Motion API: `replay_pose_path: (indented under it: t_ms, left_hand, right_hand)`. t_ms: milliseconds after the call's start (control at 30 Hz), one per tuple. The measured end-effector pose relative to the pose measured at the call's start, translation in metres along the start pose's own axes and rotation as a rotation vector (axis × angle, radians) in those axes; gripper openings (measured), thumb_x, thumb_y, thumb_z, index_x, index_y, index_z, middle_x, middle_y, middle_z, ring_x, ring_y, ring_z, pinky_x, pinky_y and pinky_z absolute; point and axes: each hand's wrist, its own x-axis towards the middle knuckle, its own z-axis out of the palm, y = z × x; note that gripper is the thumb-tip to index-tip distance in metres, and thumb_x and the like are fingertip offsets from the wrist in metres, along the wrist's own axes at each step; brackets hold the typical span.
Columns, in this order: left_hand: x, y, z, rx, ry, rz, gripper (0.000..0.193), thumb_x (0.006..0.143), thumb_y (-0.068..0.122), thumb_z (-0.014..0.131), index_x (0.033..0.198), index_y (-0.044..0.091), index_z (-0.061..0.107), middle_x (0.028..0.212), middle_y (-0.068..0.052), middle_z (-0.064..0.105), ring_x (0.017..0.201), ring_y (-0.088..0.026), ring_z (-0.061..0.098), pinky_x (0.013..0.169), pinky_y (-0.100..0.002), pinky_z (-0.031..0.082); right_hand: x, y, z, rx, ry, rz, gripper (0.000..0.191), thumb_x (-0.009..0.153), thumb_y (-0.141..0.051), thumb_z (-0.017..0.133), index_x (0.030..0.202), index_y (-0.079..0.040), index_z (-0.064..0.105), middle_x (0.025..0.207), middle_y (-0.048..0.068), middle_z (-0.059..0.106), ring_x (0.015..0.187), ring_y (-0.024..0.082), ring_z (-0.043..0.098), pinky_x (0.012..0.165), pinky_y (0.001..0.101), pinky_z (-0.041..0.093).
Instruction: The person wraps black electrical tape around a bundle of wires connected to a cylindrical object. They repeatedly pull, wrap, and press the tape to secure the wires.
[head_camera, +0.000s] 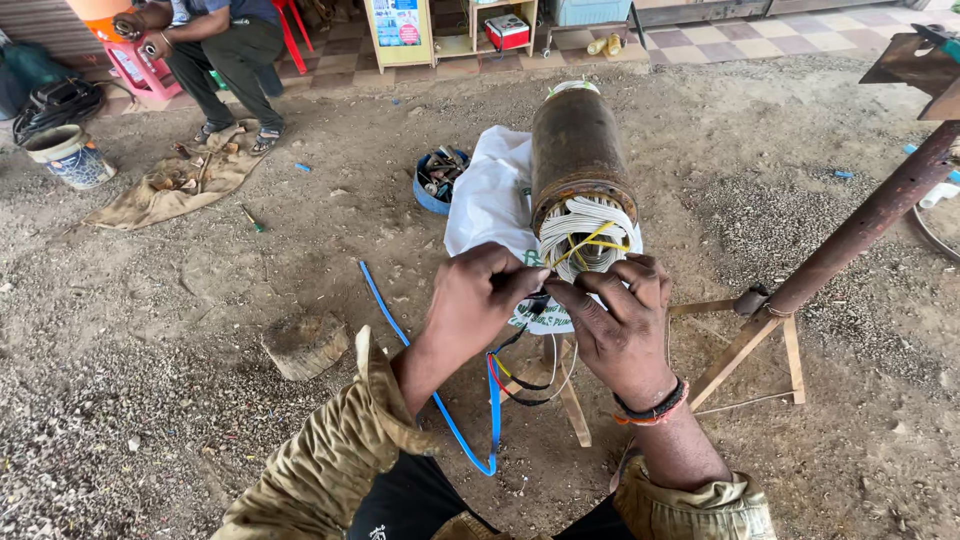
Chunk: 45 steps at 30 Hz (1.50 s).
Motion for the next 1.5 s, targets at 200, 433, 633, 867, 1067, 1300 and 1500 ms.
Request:
replay_pose_path:
  t_ms: [200, 433, 633, 867, 1067, 1300, 1500]
  left_hand:
    - [-0.016, 0.006, -0.008, 0.174, -0.045, 0.535, 0.08, 0.073, 0.04, 0.089, 0.129, 0.003, 0.044, 0.106, -0.017, 0.066, 0.083, -0.032, 0.071, 0.069, -0.041, 0.058]
    - [-0.014, -0.007, 0.012, 0.137, -0.031, 0.518, 0.055, 0.086, 0.018, 0.085, 0.125, 0.007, 0.047, 0.096, -0.011, 0.07, 0.083, -0.029, 0.073, 0.071, -0.04, 0.057]
    - [-0.01, -0.004, 0.014, 0.127, 0.166, 0.576, 0.028, 0.091, 0.021, 0.082, 0.111, 0.011, 0.065, 0.099, -0.006, 0.072, 0.085, -0.027, 0.072, 0.074, -0.038, 0.057]
    - [-0.003, 0.002, 0.015, 0.046, 0.19, 0.282, 0.019, 0.089, 0.024, 0.083, 0.088, 0.008, 0.073, 0.082, -0.008, 0.07, 0.075, -0.025, 0.07, 0.068, -0.037, 0.054]
    - [0.006, -0.009, 0.011, -0.145, 0.066, 0.021, 0.024, 0.083, 0.024, 0.084, 0.078, 0.003, 0.072, 0.069, -0.008, 0.072, 0.057, -0.013, 0.065, 0.055, -0.032, 0.051]
    - [0.009, -0.011, 0.003, -0.152, -0.068, -0.054, 0.022, 0.085, 0.026, 0.082, 0.085, 0.005, 0.078, 0.066, -0.006, 0.074, 0.057, -0.008, 0.065, 0.053, -0.03, 0.051]
    - [-0.004, -0.001, -0.002, -0.084, 0.01, 0.127, 0.031, 0.09, 0.033, 0.081, 0.1, 0.006, 0.07, 0.091, -0.006, 0.077, 0.068, -0.013, 0.074, 0.059, -0.03, 0.057]
  right_hand:
    - [0.007, 0.002, -0.001, 0.025, 0.016, 0.027, 0.031, 0.081, -0.01, 0.078, 0.112, -0.014, 0.078, 0.107, 0.0, 0.067, 0.109, 0.026, 0.054, 0.102, 0.0492, 0.041]
    - [0.01, 0.003, -0.002, 0.057, 0.052, 0.032, 0.033, 0.074, -0.006, 0.074, 0.107, -0.011, 0.076, 0.103, 0.001, 0.07, 0.108, 0.027, 0.057, 0.102, 0.048, 0.041]
    - [0.009, 0.006, 0.002, 0.009, 0.013, 0.047, 0.022, 0.076, -0.006, 0.078, 0.098, -0.007, 0.074, 0.099, 0.002, 0.07, 0.107, 0.027, 0.057, 0.098, 0.0477, 0.039]
    - [0.007, 0.002, 0.008, 0.025, 0.056, 0.016, 0.024, 0.08, -0.015, 0.085, 0.101, -0.009, 0.075, 0.101, 0.003, 0.067, 0.109, 0.025, 0.056, 0.101, 0.0482, 0.041]
    - [-0.002, -0.003, 0.014, -0.018, 0.085, 0.014, 0.025, 0.081, -0.019, 0.088, 0.102, -0.013, 0.077, 0.102, -0.001, 0.066, 0.109, 0.022, 0.055, 0.099, 0.0488, 0.039]
    - [-0.007, -0.002, 0.013, 0.028, 0.027, 0.054, 0.023, 0.084, -0.015, 0.082, 0.106, -0.014, 0.076, 0.105, -0.001, 0.066, 0.11, 0.025, 0.055, 0.101, 0.0502, 0.038]
    - [-0.007, 0.001, 0.004, 0.049, 0.019, 0.015, 0.029, 0.083, -0.015, 0.079, 0.111, -0.019, 0.078, 0.106, 0.001, 0.064, 0.109, 0.027, 0.054, 0.1, 0.0491, 0.039]
